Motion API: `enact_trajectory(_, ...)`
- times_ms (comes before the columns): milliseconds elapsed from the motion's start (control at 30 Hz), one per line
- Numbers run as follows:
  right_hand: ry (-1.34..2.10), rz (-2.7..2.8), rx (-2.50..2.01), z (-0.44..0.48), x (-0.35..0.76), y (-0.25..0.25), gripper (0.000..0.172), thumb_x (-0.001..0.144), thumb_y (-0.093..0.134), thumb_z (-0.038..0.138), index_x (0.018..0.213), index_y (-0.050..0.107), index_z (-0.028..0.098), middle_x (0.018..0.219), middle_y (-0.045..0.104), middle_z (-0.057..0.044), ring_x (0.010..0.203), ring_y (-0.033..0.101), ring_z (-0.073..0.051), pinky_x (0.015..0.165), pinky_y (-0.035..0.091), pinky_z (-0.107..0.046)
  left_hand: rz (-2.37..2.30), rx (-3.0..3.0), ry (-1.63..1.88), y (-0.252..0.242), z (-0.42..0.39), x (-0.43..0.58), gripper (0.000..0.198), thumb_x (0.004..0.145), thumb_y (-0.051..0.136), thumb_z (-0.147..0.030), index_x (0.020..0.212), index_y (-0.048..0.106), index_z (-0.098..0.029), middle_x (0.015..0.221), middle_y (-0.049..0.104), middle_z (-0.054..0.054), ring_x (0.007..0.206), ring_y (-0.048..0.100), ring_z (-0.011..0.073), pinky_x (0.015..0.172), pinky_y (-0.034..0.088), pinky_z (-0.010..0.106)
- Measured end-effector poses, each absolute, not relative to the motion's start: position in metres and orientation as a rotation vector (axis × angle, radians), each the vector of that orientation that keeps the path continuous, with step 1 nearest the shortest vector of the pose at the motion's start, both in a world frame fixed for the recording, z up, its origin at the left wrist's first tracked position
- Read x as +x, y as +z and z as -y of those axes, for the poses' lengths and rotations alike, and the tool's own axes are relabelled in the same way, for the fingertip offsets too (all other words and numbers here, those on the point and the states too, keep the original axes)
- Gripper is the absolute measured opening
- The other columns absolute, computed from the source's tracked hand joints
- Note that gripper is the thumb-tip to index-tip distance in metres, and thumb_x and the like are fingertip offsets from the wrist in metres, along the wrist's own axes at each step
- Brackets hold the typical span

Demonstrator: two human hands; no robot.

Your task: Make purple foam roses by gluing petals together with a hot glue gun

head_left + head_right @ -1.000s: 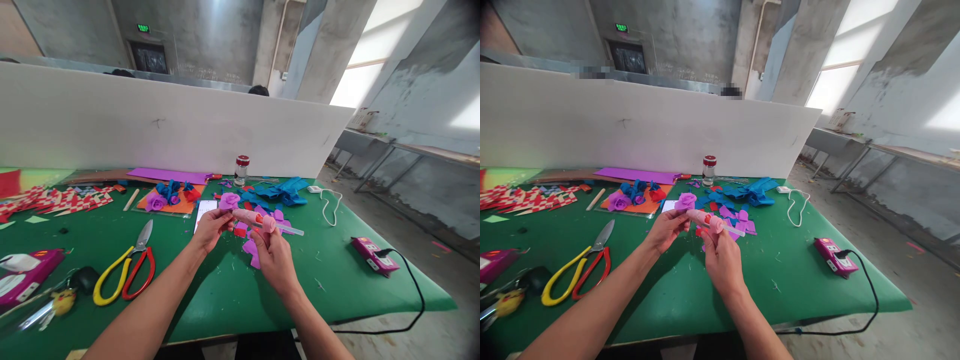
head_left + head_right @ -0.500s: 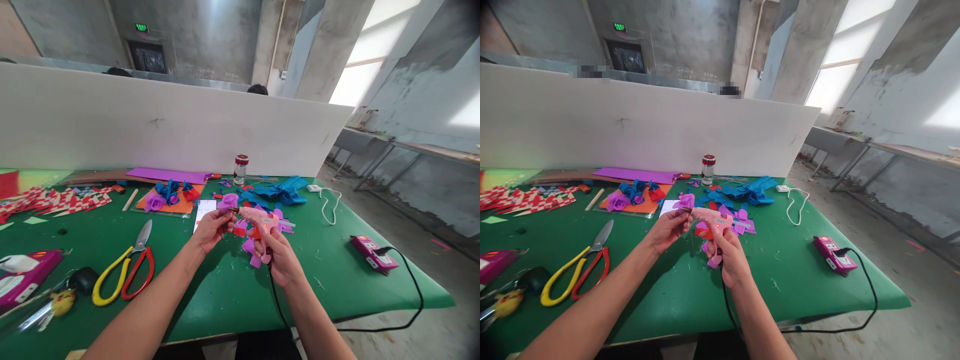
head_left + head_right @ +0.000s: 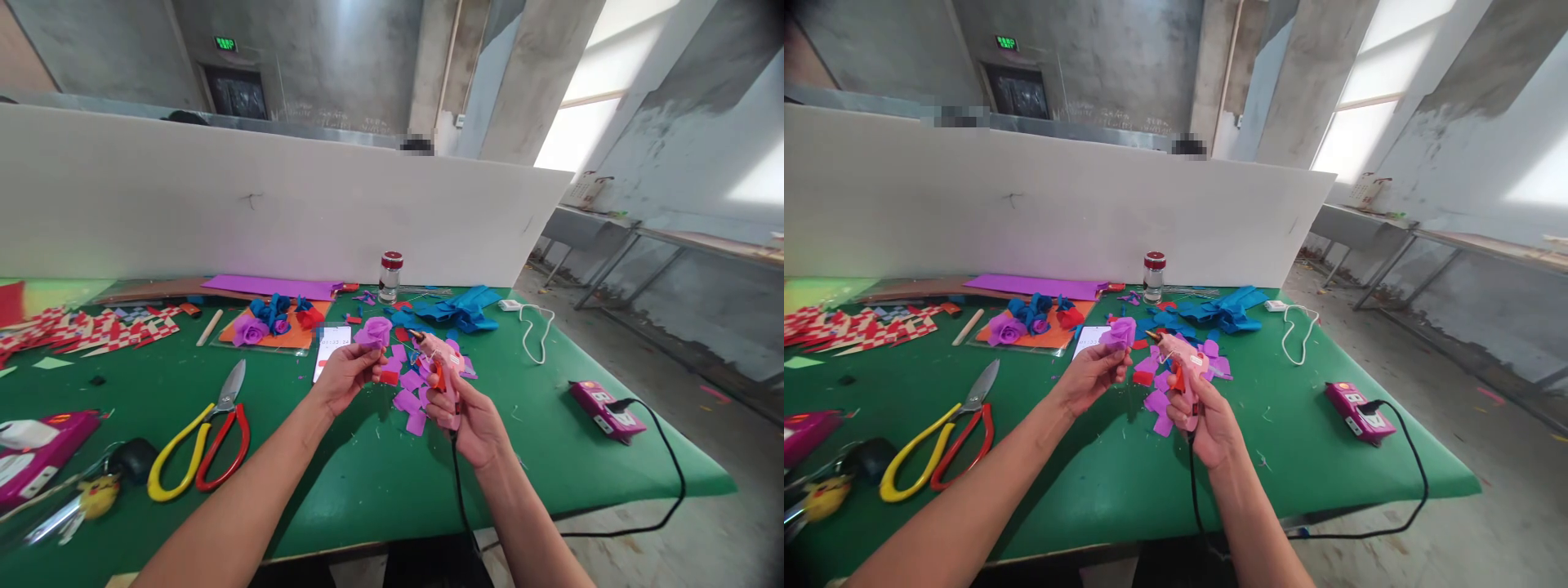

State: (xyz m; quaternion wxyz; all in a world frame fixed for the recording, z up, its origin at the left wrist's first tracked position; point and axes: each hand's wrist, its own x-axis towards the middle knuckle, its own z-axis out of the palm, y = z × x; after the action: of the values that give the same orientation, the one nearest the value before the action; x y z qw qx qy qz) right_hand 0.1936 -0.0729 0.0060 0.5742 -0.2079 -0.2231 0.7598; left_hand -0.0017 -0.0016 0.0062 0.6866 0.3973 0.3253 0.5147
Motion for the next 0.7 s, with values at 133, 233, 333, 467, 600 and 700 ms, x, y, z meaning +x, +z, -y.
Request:
enact_trajectory(133, 1.652, 0.628, -0.649, 0.07, 0.221, 0.001, 0.021, 0.065, 0.077, 0.016, 0.082, 0.064, 0.016, 0.057, 0.048, 0.004, 0.044, 0.031, -0.004, 0.035, 0.03, -0.012, -0.754, 0.905, 1.177, 0.004, 0.002, -0.001, 0.029, 0.058, 0.086, -0.025, 0.078, 0.072, -0.009, 0.066, 0.068, 0.005, 0.052, 0.057, 0.0084, 0.049, 0.045, 0.021)
enact_trajectory(233, 1.525, 0.709, -0.87, 0.063, 0.251, -0.007, 0.02, 0.059, 0.077, 0.014, 0.069, 0.06, 0.015, 0.054, 0.048, 0.004, 0.045, 0.039, -0.005, 0.039, 0.034, -0.014, -0.746, 0.923, 1.156, 0.002, 0.004, 0.001, 0.027, 0.061, 0.085, -0.026, 0.077, 0.072, -0.009, 0.068, 0.069, 0.006, 0.052, 0.056, 0.0083, 0.05, 0.045, 0.022)
enact_trajectory(333, 1.389, 0.782, -1.152, 0.055, 0.282, -0.018, 0.017, 0.058, 0.073, 0.021, 0.066, 0.059, 0.015, 0.056, 0.054, 0.001, 0.05, 0.049, -0.009, 0.045, 0.04, -0.019, -0.727, 0.952, 1.114, -0.002, 0.007, 0.006, 0.025, 0.063, 0.083, -0.027, 0.077, 0.072, -0.01, 0.069, 0.068, 0.006, 0.053, 0.056, 0.0082, 0.05, 0.045, 0.021)
enact_trajectory(467, 1.13, 0.972, -1.628, 0.045, 0.312, -0.034, 0.014, 0.059, 0.059, 0.03, 0.062, 0.053, 0.017, 0.054, 0.053, 0.001, 0.045, 0.044, -0.01, 0.041, 0.031, -0.023, -0.717, 0.973, 1.057, -0.01, 0.012, 0.013, 0.024, 0.065, 0.082, -0.027, 0.079, 0.072, -0.009, 0.07, 0.069, 0.006, 0.054, 0.057, 0.0085, 0.051, 0.045, 0.022)
enact_trajectory(600, 1.016, 1.073, -1.814, 0.037, 0.326, -0.042, 0.012, 0.063, 0.053, 0.029, 0.057, 0.048, 0.02, 0.045, 0.045, 0.004, 0.042, 0.038, -0.011, 0.044, 0.026, -0.025, -0.697, 0.967, 1.034, -0.014, 0.017, 0.018, 0.026, 0.066, 0.082, -0.028, 0.082, 0.073, -0.01, 0.071, 0.068, 0.007, 0.054, 0.057, 0.0088, 0.052, 0.046, 0.022)
enact_trajectory(700, 0.912, 1.168, -1.948, 0.031, 0.327, -0.044, 0.017, 0.067, 0.055, 0.029, 0.054, 0.047, 0.021, 0.043, 0.045, 0.004, 0.044, 0.041, -0.013, 0.047, 0.026, -0.026, -0.692, 0.98, 1.057, -0.013, 0.02, 0.02, 0.025, 0.066, 0.082, -0.029, 0.08, 0.073, -0.01, 0.07, 0.068, 0.006, 0.054, 0.057, 0.0089, 0.051, 0.045, 0.023)
